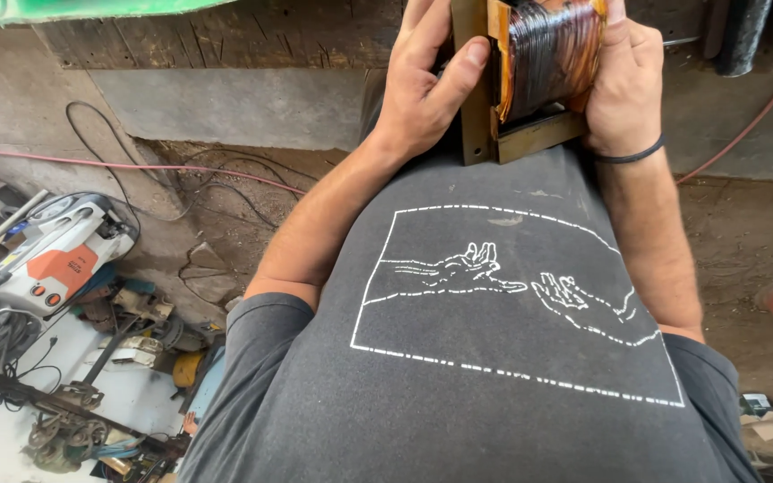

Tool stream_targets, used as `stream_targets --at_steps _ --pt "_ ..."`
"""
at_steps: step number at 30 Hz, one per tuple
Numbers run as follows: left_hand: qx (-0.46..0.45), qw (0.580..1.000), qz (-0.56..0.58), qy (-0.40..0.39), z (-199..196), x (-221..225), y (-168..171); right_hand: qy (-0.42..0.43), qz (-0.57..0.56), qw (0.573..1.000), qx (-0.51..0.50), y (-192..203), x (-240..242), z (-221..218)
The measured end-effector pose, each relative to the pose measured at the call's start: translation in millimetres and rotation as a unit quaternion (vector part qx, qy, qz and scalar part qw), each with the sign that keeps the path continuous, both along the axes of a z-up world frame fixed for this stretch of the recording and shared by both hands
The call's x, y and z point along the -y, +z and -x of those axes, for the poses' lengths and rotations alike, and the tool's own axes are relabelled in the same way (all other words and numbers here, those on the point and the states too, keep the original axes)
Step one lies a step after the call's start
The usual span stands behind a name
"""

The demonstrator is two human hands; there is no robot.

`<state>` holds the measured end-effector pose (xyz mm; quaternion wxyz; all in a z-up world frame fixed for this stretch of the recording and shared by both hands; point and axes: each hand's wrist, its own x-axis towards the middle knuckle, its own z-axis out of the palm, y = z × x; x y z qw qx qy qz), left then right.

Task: Disassemble and inspect a transformer core and its components on a workbench

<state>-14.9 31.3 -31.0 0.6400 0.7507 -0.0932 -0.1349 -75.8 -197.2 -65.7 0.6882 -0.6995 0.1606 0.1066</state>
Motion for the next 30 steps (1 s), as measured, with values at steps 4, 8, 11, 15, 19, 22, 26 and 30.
stream_targets --at_steps 4,8,11,15,19,22,26,30 --pt "-0.007 1.000 0.001 0.017 0.8 3.0 -0.7 0.011 0.133 0.991 -0.031 -16.0 14.1 9.2" --pt "-0.010 1.000 0.007 0.013 -0.1 5.5 -4.4 -0.022 0.088 0.994 0.068 -31.3 8.2 24.0" --pt "-0.016 0.999 0.015 0.037 0.1 9.6 -5.0 -0.069 0.141 0.981 0.117 -34.4 7.5 33.9" --pt "-0.006 0.999 -0.020 0.036 -0.5 1.7 -10.2 -0.067 0.123 0.990 0.019 -37.2 28.2 31.2" --pt "-0.002 0.999 0.037 0.002 1.2 -8.0 22.1 0.025 0.189 0.978 -0.088 -42.0 60.0 37.8" --pt "0.023 1.000 -0.003 0.020 -10.4 14.5 8.5 -0.002 0.195 0.979 -0.061 -63.8 64.9 68.1" --pt "-0.115 0.985 0.107 0.074 -10.6 7.2 -7.8 -0.080 0.212 0.974 0.017 -105.3 73.3 85.0" --pt "-0.197 0.952 0.162 0.169 -37.9 -24.6 28.7 -0.173 0.025 0.971 0.166 -104.4 65.7 69.0"
